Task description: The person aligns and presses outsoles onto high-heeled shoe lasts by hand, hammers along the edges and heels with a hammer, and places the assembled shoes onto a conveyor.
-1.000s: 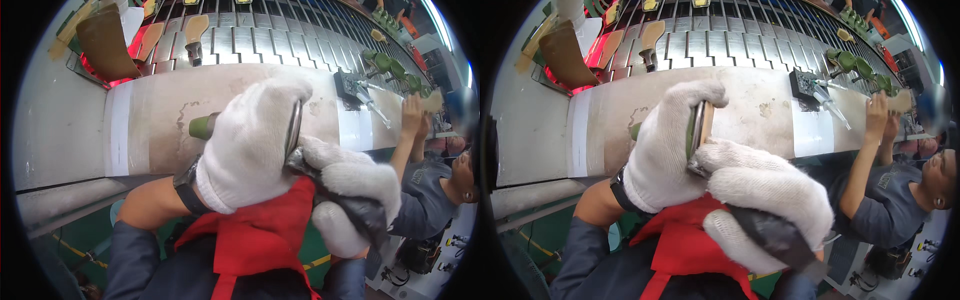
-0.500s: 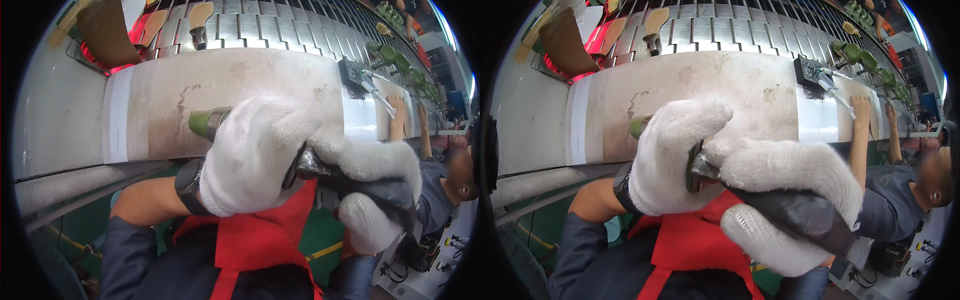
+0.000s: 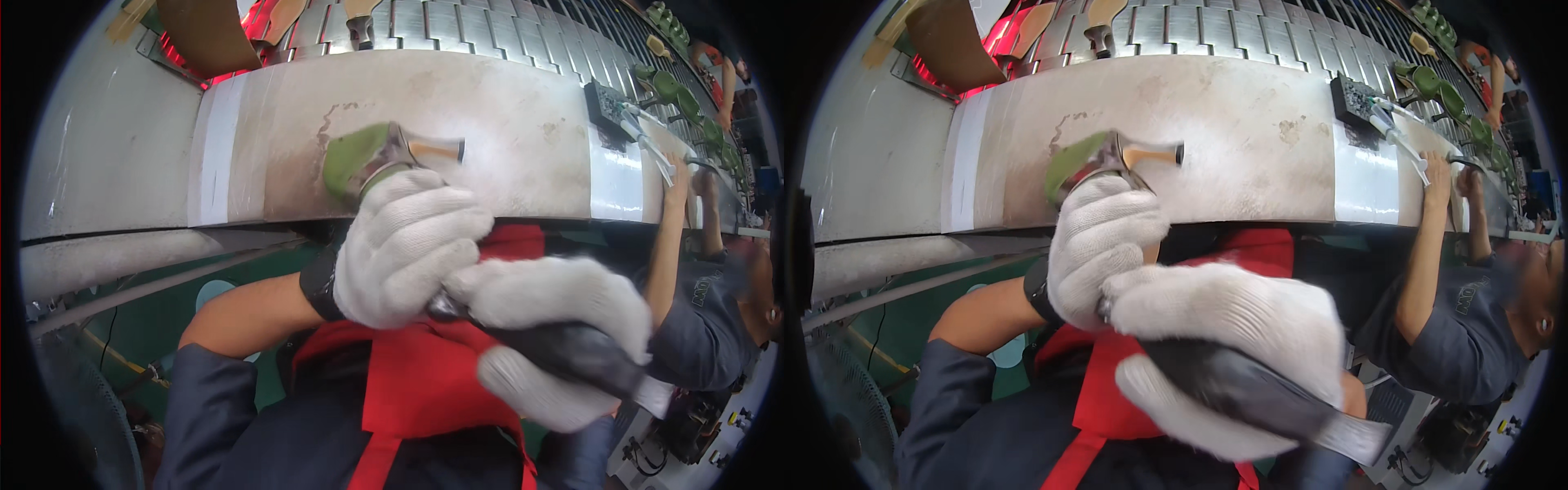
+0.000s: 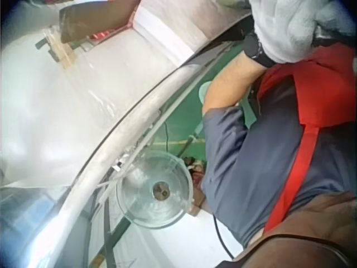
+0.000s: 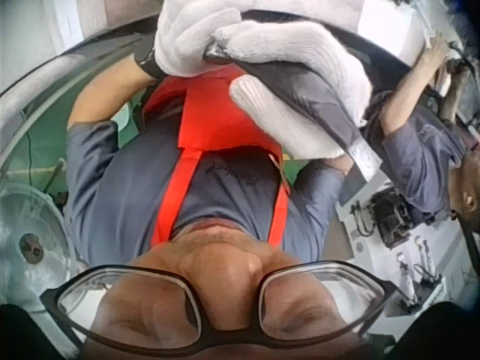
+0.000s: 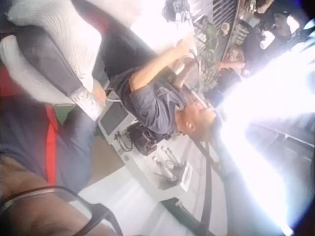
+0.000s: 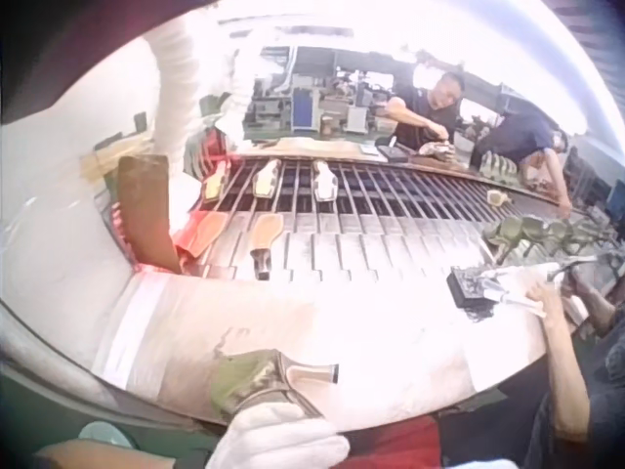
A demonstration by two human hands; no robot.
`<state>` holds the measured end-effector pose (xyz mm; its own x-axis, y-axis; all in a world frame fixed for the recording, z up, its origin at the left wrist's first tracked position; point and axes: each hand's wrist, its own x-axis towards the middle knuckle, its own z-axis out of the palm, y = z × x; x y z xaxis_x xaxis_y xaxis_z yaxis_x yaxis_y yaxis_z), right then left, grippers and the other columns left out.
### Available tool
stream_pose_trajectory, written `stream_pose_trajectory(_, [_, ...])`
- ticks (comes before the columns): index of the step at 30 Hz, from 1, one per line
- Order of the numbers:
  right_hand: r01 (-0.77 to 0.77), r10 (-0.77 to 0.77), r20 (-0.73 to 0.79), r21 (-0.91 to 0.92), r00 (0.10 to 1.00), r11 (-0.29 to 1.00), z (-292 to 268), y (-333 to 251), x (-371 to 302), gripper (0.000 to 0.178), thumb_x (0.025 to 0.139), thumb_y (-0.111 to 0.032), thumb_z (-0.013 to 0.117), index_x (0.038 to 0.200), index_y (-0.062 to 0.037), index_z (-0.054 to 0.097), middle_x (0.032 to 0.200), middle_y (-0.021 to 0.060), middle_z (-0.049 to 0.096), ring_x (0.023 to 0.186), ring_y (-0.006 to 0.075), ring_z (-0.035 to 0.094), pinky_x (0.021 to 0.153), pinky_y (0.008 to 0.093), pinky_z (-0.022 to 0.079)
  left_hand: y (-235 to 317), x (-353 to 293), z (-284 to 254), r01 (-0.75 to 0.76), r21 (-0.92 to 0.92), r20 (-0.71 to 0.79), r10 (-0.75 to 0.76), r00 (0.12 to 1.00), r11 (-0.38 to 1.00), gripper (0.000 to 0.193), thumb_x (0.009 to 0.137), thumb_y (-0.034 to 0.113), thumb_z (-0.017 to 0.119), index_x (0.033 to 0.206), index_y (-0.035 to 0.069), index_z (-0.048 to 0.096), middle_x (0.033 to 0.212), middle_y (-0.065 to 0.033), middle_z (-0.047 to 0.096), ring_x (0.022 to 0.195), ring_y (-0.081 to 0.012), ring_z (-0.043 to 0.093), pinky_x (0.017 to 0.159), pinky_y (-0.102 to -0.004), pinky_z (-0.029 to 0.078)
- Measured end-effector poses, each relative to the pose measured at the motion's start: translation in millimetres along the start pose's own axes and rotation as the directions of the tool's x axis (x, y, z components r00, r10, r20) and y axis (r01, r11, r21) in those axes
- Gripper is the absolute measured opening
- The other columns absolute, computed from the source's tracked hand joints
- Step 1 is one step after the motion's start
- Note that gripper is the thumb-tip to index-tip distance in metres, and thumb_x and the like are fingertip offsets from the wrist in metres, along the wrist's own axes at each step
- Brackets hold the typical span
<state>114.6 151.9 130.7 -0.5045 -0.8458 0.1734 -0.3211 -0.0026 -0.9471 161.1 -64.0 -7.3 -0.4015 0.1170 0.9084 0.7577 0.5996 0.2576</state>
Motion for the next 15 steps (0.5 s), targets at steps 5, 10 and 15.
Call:
stream_pose_trajectory(5, [-0.131, 0.187, -0.337, 0.182, 0.923, 0.975, 69, 105, -16, 0.034, 0.097, 0.005, 0.073, 0.130, 0.0030, 0.068, 0.126, 0.0189, 0.079, 0.118, 0.0219, 0.076, 0.104, 0.0348, 0.059, -31, -64, -2, 0.128, 0.479, 0.079, -0.187, 0.979, 0.868, 0.059, 0.095, 0.019, 0.076, 0.147, 0.000, 0.053, 0.150, -0.0230, 0.061, 0.141, -0.0401, 0.061, 0.127, -0.0593, 0.034])
stream_pose_trajectory(10, [-0.116, 0.319, -0.457, 0.418, 0.830, 0.901, 87, 134, -29, 0.033, 0.098, 0.008, 0.069, 0.131, 0.0058, 0.065, 0.132, 0.0225, 0.076, 0.122, 0.0278, 0.076, 0.110, 0.0396, 0.057, -32, -63, -1, 0.153, 0.525, 0.092, -0.235, 0.968, 0.837, 0.063, 0.100, 0.028, 0.074, 0.153, 0.006, 0.050, 0.152, -0.0213, 0.060, 0.144, -0.0403, 0.059, 0.130, -0.0604, 0.030])
stream_pose_trajectory(15, [-0.096, 0.272, -0.417, 0.398, 0.867, 0.913, 67, 128, -19, 0.036, 0.097, 0.009, 0.071, 0.132, 0.0065, 0.064, 0.134, 0.0235, 0.075, 0.127, 0.0304, 0.074, 0.111, 0.0408, 0.057, -30, -66, -4, 0.171, 0.507, 0.099, -0.255, 0.962, 0.845, 0.059, 0.099, 0.028, 0.075, 0.150, 0.006, 0.053, 0.151, -0.0206, 0.061, 0.143, -0.0410, 0.059, 0.129, -0.0612, 0.030])
